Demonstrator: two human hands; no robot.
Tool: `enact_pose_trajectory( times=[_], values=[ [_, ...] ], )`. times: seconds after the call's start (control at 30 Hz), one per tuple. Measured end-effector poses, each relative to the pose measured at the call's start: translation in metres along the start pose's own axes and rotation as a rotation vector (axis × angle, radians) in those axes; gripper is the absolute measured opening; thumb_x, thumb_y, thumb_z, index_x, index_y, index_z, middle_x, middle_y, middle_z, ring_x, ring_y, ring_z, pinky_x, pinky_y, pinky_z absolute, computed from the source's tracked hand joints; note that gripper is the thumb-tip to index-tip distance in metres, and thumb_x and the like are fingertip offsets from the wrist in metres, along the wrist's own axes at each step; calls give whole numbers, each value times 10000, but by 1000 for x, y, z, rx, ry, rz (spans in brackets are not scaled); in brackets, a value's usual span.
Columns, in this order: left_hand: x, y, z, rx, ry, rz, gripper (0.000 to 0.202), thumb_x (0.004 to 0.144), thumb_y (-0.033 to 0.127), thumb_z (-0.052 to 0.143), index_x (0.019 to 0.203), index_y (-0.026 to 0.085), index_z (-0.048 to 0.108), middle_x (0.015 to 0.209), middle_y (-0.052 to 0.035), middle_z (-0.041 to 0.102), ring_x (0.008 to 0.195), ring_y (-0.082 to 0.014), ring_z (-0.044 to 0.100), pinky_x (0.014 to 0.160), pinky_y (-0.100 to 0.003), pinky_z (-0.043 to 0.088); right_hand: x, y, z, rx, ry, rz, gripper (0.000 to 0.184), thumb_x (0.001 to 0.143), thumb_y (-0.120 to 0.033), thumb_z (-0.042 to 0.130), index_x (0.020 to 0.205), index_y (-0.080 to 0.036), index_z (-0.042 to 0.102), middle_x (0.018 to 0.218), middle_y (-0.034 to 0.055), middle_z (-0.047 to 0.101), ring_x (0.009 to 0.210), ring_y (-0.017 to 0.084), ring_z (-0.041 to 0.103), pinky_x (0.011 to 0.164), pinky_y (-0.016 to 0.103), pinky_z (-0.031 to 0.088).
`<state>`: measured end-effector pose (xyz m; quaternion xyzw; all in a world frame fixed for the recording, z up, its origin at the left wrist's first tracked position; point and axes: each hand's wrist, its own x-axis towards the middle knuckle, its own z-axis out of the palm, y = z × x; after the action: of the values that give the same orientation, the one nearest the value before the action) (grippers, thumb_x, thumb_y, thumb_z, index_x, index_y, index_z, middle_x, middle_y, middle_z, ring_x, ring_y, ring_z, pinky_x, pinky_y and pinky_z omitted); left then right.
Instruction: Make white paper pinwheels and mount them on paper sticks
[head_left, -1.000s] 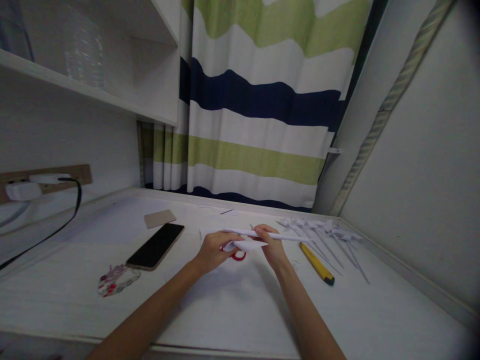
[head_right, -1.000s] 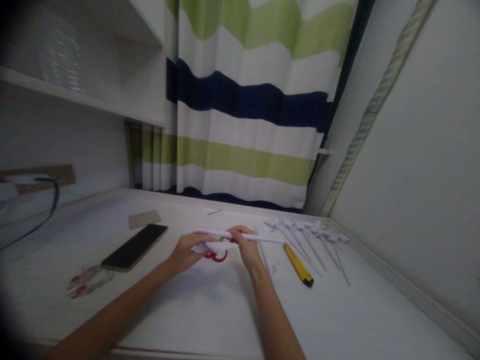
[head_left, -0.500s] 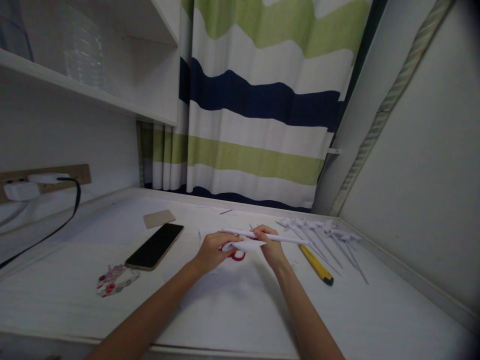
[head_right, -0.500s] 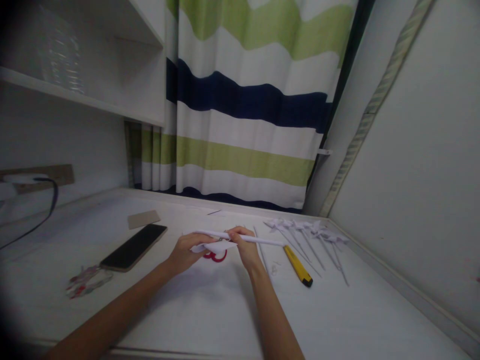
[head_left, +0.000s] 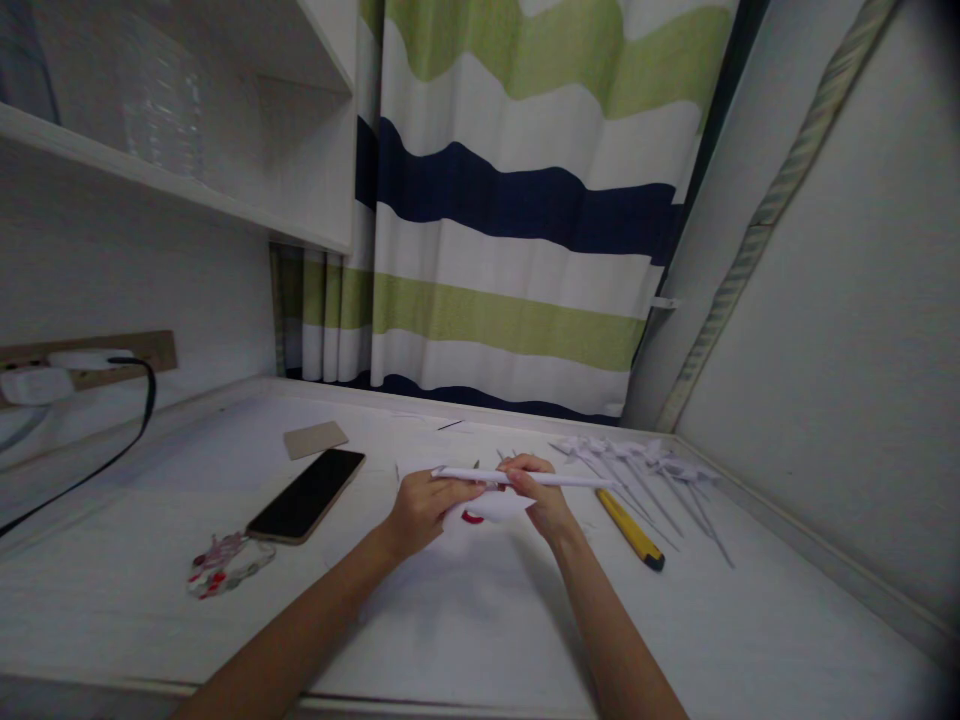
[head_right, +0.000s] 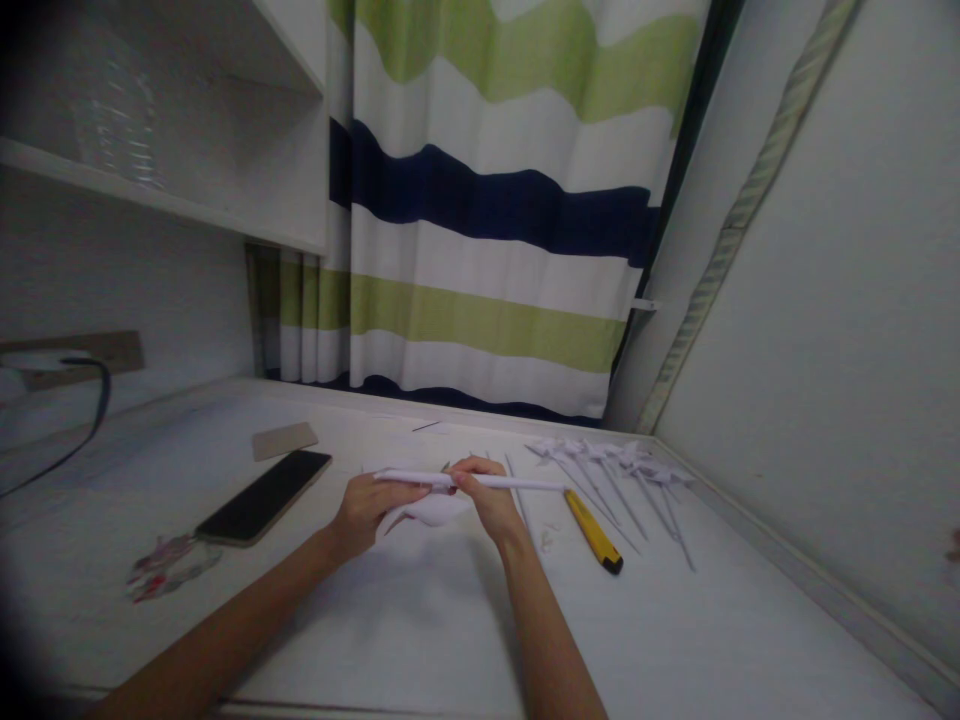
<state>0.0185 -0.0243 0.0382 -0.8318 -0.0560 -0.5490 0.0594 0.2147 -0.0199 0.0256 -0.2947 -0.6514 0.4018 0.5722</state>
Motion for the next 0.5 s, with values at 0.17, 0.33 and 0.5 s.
enact_pose_trajectory(
  times=[0.17,0.33,0.5],
  values=[
    [-3,-4,1,4,-23,26,233,770,142,505,986,178,584,905,-68,670,854,-154,614,745,-263,485,-1,-1,-3,3,20,33,182,834,-264,459,933,-137,544,907,36,578,736,127,566,646,302,478],
    [-2,-3,2,12,-34,-10,242,748,141,530,979,181,590,882,-57,675,830,-153,619,731,-253,487,0,0,0,26,40,38,164,828,-258,472,868,-122,554,820,16,583,683,114,564,615,285,475],
    [-1,-4,2,9,-43,-51,235,733,137,546,958,173,600,867,-54,678,814,-156,624,726,-248,490,3,2,6,68,84,37,175,832,-268,464,861,-118,549,781,7,577,627,98,555,571,261,471]
  ],
)
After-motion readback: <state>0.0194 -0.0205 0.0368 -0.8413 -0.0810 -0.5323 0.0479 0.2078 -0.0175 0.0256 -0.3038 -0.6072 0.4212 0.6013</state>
